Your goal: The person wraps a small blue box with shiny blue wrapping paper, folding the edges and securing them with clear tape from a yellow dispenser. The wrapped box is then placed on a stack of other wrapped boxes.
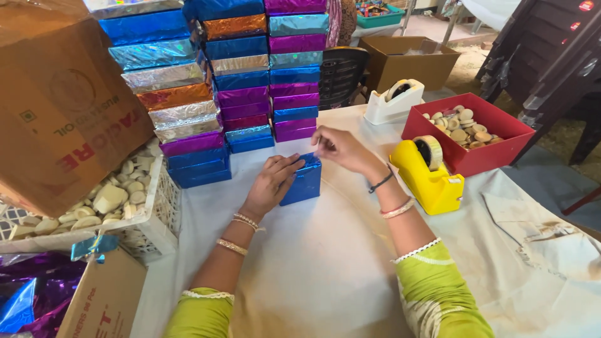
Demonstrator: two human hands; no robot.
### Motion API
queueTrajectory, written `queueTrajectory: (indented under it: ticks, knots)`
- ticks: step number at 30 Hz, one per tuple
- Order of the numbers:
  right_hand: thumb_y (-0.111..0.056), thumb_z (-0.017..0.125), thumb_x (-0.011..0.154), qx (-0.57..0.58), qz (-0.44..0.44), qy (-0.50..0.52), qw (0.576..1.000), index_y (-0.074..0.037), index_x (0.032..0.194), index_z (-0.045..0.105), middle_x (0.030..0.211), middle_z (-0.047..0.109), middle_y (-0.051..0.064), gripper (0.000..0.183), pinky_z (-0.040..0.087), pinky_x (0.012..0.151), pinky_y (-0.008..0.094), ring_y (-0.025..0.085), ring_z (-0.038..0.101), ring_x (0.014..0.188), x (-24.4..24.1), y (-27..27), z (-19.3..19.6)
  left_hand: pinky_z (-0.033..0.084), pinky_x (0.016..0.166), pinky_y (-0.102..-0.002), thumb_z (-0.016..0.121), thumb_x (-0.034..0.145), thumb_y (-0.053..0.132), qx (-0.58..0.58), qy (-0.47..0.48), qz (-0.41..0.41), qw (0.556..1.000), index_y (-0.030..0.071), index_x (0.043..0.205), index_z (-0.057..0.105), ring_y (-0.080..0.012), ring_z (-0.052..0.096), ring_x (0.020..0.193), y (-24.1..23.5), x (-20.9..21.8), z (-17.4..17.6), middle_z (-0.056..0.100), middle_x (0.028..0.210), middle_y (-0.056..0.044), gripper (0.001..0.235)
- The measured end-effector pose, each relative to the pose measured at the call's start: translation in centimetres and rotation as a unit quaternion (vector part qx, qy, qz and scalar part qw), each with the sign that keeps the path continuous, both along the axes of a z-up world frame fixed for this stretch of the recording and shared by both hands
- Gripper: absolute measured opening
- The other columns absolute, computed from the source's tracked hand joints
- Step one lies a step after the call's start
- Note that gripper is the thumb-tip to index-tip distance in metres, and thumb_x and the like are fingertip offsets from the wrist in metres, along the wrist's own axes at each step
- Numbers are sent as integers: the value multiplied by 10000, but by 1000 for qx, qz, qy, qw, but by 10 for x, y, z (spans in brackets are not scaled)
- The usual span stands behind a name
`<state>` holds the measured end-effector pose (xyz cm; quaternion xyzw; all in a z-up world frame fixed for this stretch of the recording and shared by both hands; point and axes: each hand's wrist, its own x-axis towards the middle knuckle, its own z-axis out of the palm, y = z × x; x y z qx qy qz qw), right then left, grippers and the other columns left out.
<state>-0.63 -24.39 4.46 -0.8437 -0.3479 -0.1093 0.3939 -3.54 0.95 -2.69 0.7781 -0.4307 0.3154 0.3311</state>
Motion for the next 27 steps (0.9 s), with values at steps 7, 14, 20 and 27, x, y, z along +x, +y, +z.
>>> queueTrajectory:
  ticks: [7, 14, 20, 27]
  knots:
    - [-70, 727, 914, -17, 32, -40, 999, -87, 1045, 736, 968, 621, 52, 133, 558, 774, 289, 162, 658, 874, -4, 0, 0, 434, 1098, -445, 672, 898, 132, 7, 59, -13, 998, 73, 1363, 633, -361, 513, 1205, 2, -8, 11, 590, 1460, -128, 471]
    - [-132, 776, 856, -111, -10, -72, 991, -81, 948, 736, 922, 635, 66, 112, 553, 724, 328, 211, 664, 847, -11, -1, 7, 418, 1120, -449, 666, 890, 174, 13, 54, -8, 998, 74, 1395, 619, -373, 506, 1232, 3, -7, 8, 574, 1478, -132, 516]
    - [-127, 749, 906, -68, -104, -82, 989, -58, 1016, 706, 966, 669, 74, 137, 579, 760, 300, 188, 707, 853, -39, -45, 28, 421, 1116, -440, 669, 870, 169, 16, 68, -8, 997, 87, 1396, 605, -375, 501, 1231, 2, -5, 7, 566, 1487, -128, 536]
    - [-108, 725, 928, -113, -344, -25, 932, -56, 1103, 698, 932, 733, 120, 185, 555, 736, 359, 242, 720, 803, -107, -146, 18, 407, 1122, -457, 686, 866, 159, 17, 27, -19, 999, 92, 1409, 605, -395, 493, 1236, 2, 1, 1, 565, 1482, -136, 553]
